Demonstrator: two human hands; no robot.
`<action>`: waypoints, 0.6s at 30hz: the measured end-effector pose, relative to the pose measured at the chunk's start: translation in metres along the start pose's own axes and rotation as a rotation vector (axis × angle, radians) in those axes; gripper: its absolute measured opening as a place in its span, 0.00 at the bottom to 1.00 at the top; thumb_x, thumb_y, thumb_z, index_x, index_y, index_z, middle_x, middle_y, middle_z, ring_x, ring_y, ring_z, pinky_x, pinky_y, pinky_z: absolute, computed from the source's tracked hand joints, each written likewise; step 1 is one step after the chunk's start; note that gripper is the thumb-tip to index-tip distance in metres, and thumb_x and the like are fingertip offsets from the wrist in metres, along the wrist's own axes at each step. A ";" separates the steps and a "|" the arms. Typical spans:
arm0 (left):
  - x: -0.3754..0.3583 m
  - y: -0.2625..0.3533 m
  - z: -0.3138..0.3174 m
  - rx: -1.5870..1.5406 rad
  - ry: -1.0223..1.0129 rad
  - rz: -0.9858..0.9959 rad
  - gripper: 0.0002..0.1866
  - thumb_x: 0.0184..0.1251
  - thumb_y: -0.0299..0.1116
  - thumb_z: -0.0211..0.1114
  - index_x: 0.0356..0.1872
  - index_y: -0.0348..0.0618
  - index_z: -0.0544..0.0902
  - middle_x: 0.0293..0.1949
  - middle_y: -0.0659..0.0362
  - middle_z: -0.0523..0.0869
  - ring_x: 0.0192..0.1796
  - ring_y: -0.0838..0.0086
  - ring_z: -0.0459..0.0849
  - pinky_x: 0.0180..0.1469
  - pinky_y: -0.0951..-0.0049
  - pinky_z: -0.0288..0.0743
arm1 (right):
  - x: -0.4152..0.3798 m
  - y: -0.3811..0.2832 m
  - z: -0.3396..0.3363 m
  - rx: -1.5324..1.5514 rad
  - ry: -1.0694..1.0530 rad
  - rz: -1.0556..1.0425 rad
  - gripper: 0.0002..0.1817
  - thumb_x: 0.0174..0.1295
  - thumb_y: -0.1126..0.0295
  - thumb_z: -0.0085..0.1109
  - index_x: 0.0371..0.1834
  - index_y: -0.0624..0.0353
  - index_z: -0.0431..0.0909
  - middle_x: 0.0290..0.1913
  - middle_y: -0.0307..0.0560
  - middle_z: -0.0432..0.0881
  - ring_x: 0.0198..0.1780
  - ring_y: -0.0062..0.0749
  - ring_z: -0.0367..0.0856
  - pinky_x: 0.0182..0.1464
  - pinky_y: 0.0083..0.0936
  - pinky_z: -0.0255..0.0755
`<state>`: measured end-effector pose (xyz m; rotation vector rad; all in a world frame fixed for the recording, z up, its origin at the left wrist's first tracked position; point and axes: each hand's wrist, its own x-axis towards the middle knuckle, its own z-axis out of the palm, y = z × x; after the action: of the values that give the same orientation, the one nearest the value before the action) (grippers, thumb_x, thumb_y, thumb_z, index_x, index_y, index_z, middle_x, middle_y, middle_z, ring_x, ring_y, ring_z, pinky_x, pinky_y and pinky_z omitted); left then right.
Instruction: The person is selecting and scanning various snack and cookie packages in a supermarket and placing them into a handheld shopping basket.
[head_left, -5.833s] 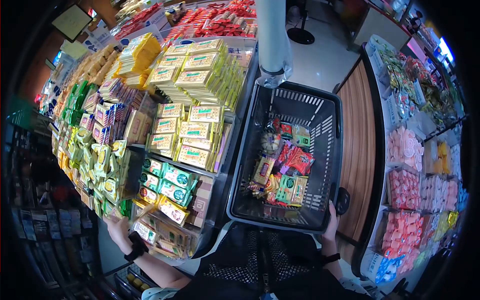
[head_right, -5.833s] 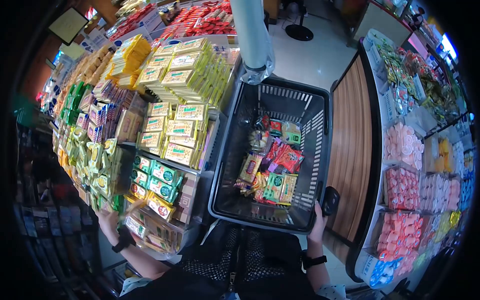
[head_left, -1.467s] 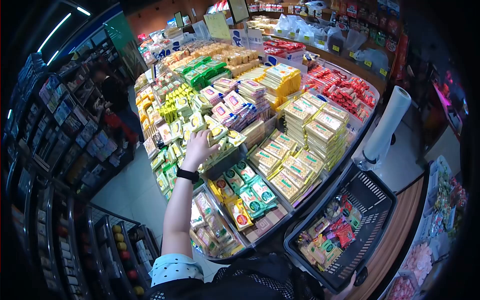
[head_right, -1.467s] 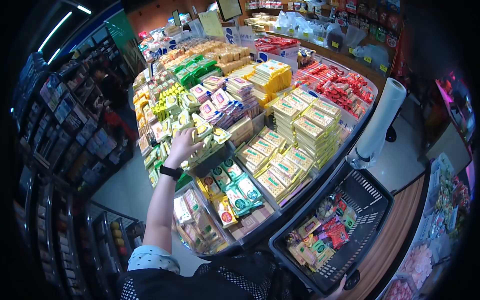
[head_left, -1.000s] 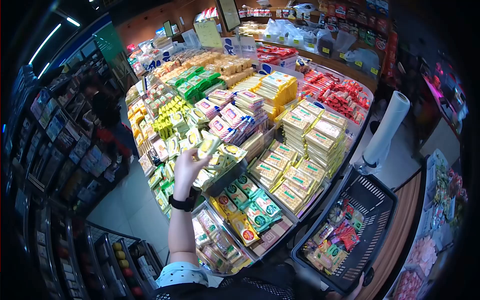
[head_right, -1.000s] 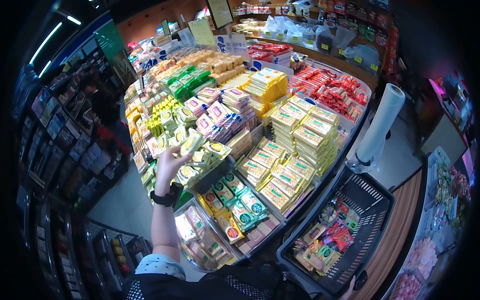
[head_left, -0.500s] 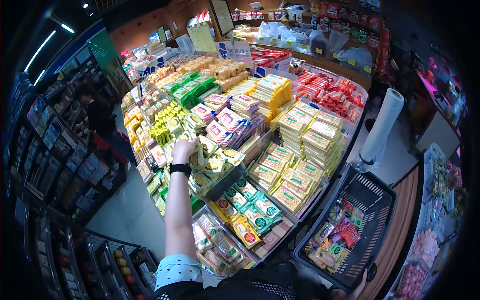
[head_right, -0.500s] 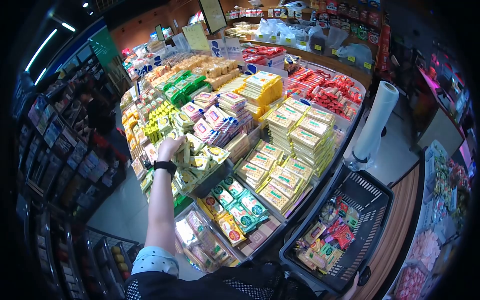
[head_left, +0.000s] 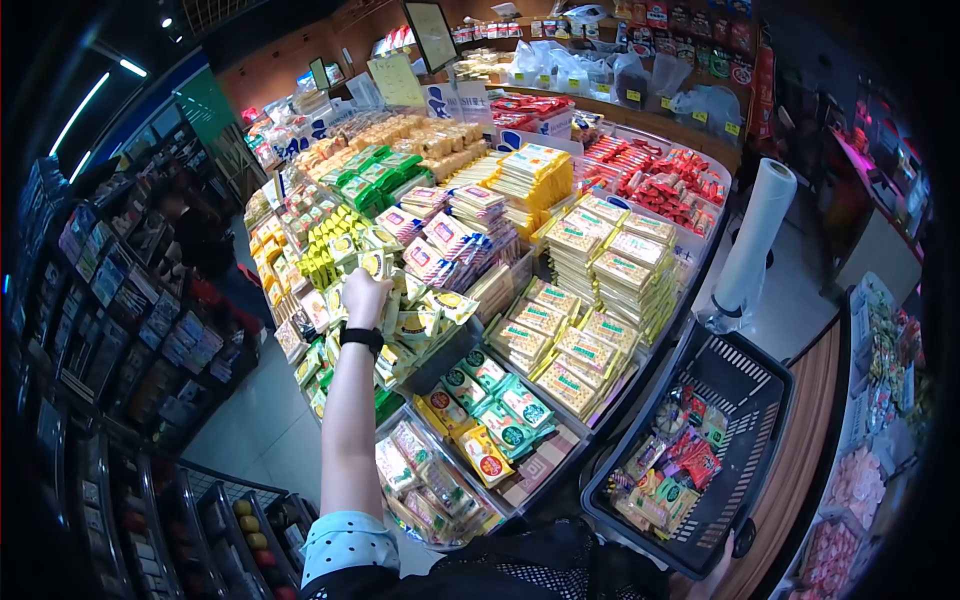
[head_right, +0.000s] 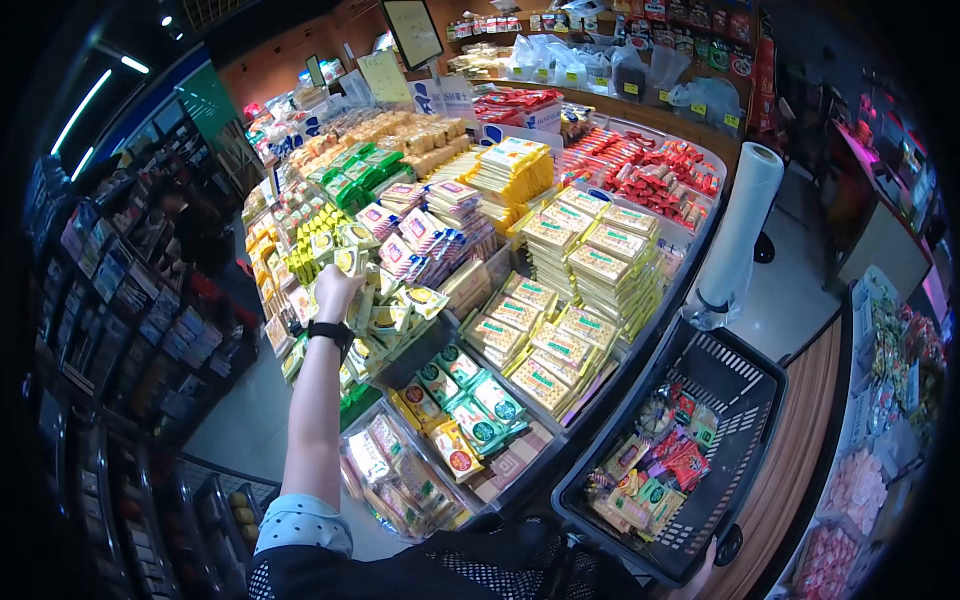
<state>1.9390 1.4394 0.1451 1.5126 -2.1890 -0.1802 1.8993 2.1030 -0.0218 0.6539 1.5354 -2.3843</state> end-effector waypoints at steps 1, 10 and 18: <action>-0.008 -0.001 0.000 -0.033 0.069 0.036 0.21 0.38 0.42 0.69 0.29 0.35 0.77 0.28 0.46 0.82 0.34 0.54 0.81 0.38 0.61 0.74 | 0.001 0.000 -0.002 0.005 0.002 0.003 0.24 0.65 0.61 0.47 0.60 0.63 0.61 0.54 0.50 0.69 0.51 0.40 0.70 0.52 0.34 0.66; -0.201 0.020 0.019 -1.053 -0.253 -0.024 0.19 0.56 0.29 0.65 0.48 0.32 0.75 0.36 0.58 0.83 0.37 0.78 0.80 0.40 0.78 0.72 | 0.038 0.006 -0.034 0.373 -0.077 -0.026 0.20 0.61 0.64 0.53 0.53 0.64 0.69 0.48 0.45 0.77 0.47 0.31 0.76 0.51 0.30 0.71; -0.298 0.169 0.069 -1.403 -1.557 -0.341 0.16 0.61 0.30 0.59 0.49 0.34 0.76 0.45 0.57 0.80 0.46 0.74 0.79 0.51 0.72 0.72 | 0.076 0.000 -0.018 0.180 0.091 -0.088 0.19 0.59 0.70 0.55 0.53 0.61 0.70 0.46 0.41 0.76 0.46 0.26 0.76 0.48 0.23 0.70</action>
<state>1.8485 1.7655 0.0559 0.6747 -1.4124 -2.9233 1.8373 2.1226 -0.0652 0.7567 1.4227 -2.6147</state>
